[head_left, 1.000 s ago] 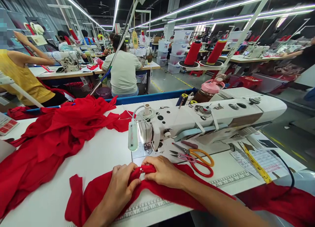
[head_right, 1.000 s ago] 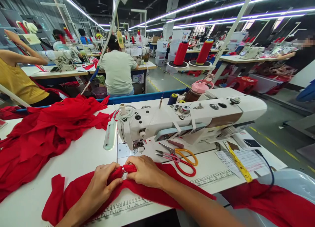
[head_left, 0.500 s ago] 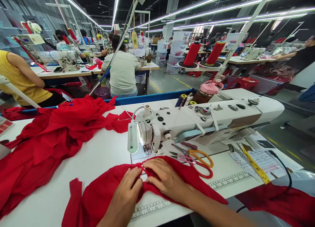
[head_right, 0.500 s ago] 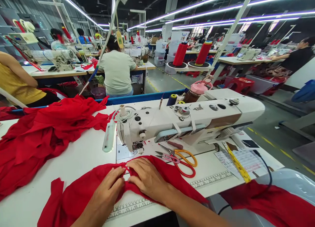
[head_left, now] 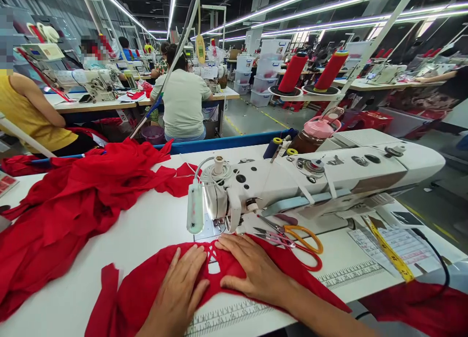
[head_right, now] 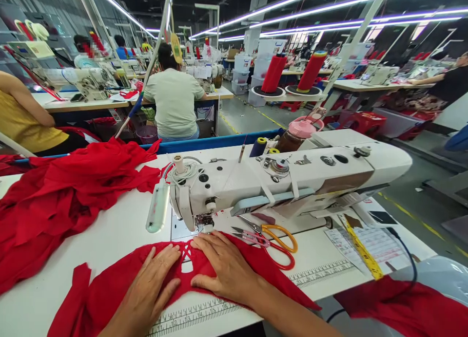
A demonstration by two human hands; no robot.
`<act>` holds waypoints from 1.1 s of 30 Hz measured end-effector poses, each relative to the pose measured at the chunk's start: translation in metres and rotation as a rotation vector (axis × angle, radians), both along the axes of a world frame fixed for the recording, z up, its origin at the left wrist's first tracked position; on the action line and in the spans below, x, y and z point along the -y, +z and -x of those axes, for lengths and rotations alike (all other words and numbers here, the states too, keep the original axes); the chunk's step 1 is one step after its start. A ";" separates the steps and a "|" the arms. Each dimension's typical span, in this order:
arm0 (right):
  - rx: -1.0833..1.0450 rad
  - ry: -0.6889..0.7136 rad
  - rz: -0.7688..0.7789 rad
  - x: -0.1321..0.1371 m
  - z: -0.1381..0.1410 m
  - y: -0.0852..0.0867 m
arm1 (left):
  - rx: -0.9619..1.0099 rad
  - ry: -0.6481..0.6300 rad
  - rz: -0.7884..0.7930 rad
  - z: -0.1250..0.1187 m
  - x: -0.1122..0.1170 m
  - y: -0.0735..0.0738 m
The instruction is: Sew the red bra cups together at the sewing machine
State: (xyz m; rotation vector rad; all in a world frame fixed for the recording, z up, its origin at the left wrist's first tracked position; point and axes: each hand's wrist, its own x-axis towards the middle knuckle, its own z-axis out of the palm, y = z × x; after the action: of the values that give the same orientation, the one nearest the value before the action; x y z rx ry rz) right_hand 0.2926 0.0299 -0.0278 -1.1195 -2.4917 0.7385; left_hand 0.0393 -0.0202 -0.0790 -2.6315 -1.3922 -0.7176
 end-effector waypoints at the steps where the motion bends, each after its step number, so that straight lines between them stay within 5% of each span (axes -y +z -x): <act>1: -0.002 0.002 0.002 -0.001 -0.001 -0.001 | -0.006 0.000 0.012 0.001 0.000 0.001; 19: 0.019 0.071 -0.058 -0.002 -0.002 0.001 | -0.227 -0.048 -0.036 -0.003 -0.003 0.005; 33: 0.075 0.100 -0.027 0.000 -0.005 0.004 | -0.072 0.000 -0.002 0.002 -0.001 0.005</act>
State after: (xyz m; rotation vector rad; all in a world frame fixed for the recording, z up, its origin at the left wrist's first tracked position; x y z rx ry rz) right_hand 0.2971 0.0300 -0.0233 -1.0387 -2.6287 0.6995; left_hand 0.0376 -0.0192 -0.0739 -2.6279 -1.3718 -0.6169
